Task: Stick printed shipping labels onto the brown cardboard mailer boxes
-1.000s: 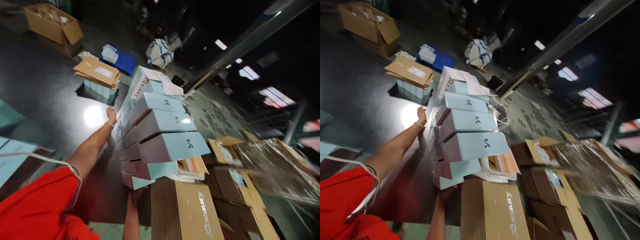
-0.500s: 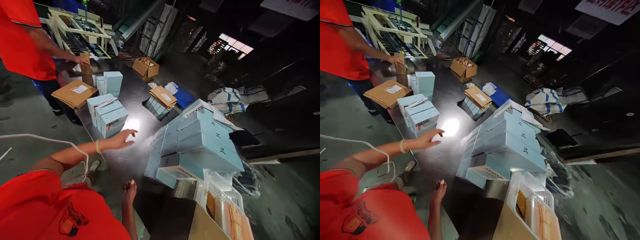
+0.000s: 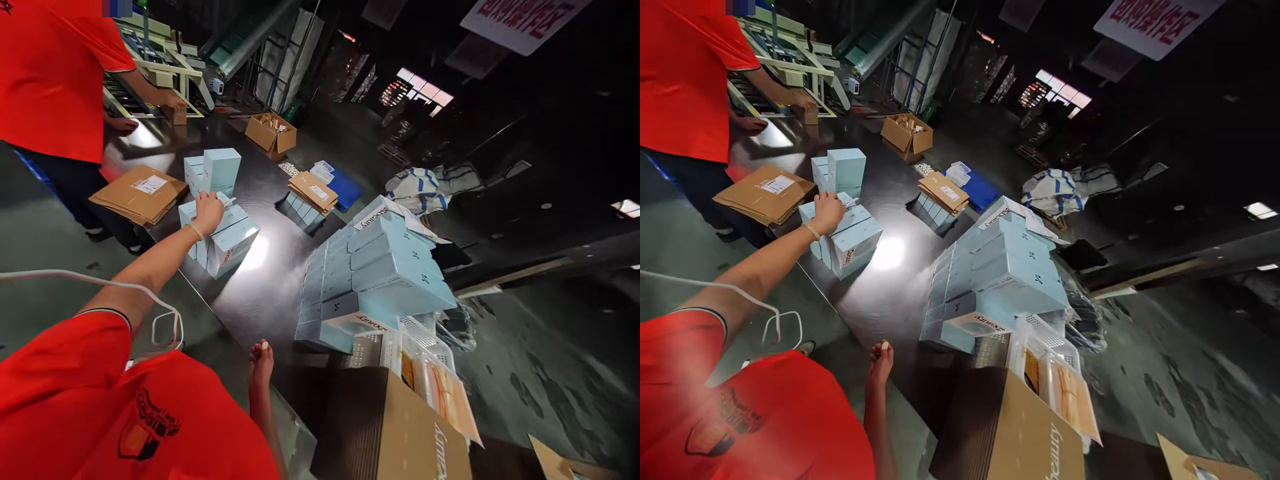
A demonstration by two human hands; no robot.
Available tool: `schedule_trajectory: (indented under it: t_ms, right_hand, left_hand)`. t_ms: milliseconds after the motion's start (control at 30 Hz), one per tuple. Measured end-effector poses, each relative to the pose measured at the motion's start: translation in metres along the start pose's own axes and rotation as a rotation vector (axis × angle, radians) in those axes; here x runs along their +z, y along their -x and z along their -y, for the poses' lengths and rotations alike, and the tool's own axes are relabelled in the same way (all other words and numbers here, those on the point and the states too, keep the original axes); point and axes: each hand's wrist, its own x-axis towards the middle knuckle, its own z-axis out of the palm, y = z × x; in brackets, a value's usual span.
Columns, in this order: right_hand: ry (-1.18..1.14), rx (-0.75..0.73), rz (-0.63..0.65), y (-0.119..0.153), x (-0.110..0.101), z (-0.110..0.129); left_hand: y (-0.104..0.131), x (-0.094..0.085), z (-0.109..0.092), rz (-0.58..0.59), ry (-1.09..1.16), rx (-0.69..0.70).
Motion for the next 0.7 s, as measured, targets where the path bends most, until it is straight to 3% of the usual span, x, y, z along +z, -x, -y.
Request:
schedule_trajectory:
  t_ms: [200, 300, 533, 633, 700]
  right_hand:
    - [-0.109, 0.095, -0.096, 0.007, 0.020, 0.006]
    - [-0.102, 0.092, -0.072, 0.009, 0.033, 0.015]
    - [-0.075, 0.109, -0.019, 0.013, 0.041, 0.033]
    - [-0.062, 0.103, -0.022, 0.014, 0.033, 0.030]
    - [0.010, 0.018, 0.007, 0.015, 0.026, 0.025]
  left_hand:
    - [-0.018, -0.026, 0.005, -0.120, 0.112, -0.034]
    - [-0.018, -0.031, 0.007, -0.087, 0.135, -0.050]
    - [-0.001, -0.012, -0.006, 0.162, 0.034, 0.058]
    - [0.005, -0.005, -0.013, 0.186, 0.035, -0.002]
    - [0.009, -0.003, -0.014, 0.176, 0.075, -0.045]
